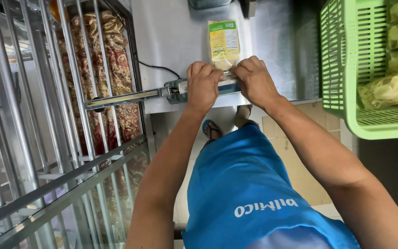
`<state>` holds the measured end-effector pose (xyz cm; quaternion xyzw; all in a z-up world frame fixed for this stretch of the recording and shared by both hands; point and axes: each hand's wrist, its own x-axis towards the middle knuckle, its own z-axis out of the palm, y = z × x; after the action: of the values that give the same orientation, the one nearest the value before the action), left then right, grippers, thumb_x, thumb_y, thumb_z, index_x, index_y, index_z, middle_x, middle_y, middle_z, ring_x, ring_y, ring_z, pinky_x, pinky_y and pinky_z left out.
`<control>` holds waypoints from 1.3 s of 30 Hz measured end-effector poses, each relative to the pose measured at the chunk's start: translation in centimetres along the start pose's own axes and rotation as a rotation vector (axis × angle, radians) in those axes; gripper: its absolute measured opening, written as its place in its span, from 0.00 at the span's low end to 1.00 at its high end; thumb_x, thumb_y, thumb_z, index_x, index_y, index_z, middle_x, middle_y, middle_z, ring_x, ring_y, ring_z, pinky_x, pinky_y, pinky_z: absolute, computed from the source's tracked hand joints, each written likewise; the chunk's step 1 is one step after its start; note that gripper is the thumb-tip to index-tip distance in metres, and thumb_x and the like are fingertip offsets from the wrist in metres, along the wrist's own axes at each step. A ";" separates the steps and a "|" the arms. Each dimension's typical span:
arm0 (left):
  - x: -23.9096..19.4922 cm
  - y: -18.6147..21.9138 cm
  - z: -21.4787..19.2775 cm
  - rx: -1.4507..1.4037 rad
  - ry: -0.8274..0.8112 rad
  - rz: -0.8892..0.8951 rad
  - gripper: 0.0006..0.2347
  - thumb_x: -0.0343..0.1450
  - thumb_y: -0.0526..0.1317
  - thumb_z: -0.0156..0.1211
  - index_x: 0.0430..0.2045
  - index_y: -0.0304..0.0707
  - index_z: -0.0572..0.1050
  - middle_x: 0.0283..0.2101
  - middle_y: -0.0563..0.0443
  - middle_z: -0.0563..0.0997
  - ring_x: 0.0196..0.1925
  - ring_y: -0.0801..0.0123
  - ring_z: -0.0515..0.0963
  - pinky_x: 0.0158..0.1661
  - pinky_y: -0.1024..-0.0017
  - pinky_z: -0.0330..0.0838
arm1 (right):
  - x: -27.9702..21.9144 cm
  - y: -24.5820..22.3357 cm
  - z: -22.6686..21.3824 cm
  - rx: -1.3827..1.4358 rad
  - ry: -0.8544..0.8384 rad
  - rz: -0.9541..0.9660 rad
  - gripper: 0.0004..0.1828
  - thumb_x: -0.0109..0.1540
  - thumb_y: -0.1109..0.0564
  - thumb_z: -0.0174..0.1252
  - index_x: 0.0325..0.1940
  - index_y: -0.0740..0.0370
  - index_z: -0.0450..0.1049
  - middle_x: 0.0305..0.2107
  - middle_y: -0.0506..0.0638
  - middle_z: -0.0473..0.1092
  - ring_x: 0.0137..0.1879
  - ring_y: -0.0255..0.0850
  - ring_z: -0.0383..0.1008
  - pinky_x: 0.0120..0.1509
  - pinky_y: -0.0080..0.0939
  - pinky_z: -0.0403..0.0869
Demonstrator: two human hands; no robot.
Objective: The person repeatedly picks up a clear plastic bag of tortilla chips from a green basket, folds the top, and seals it using a handheld heat sealer. The sealed bags are then placed into a glass display case. The process is repeated for multiple bags.
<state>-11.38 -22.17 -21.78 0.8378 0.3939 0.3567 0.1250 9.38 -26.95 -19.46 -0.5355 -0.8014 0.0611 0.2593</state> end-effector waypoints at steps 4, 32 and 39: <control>-0.8 0.8 -1.4 0.024 0.002 0.025 0.10 0.78 0.42 0.50 0.30 0.47 0.79 0.28 0.58 0.71 0.44 0.61 0.71 0.54 0.56 0.63 | -0.2 -1.3 -0.1 -0.005 0.041 -0.022 0.08 0.67 0.64 0.56 0.45 0.58 0.80 0.36 0.48 0.70 0.45 0.46 0.68 0.47 0.43 0.66; -5.7 7.9 -1.6 0.386 -0.073 -0.107 0.22 0.71 0.36 0.60 0.62 0.40 0.70 0.52 0.39 0.72 0.55 0.44 0.71 0.50 0.52 0.68 | -2.1 -1.4 -0.3 -0.179 0.063 -0.196 0.11 0.74 0.55 0.49 0.49 0.53 0.79 0.44 0.46 0.73 0.48 0.46 0.70 0.49 0.45 0.64; -6.1 8.1 -1.6 0.404 -0.131 -0.126 0.28 0.69 0.34 0.61 0.67 0.44 0.65 0.55 0.35 0.71 0.54 0.42 0.70 0.49 0.51 0.67 | -2.7 -1.2 -0.2 -0.206 0.124 -0.194 0.07 0.72 0.55 0.56 0.46 0.53 0.80 0.45 0.48 0.73 0.47 0.48 0.71 0.49 0.46 0.66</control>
<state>-10.49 -32.16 -19.72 0.8411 0.4998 0.2069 0.0022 9.26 -29.92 -19.77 -0.4823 -0.8338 -0.0798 0.2567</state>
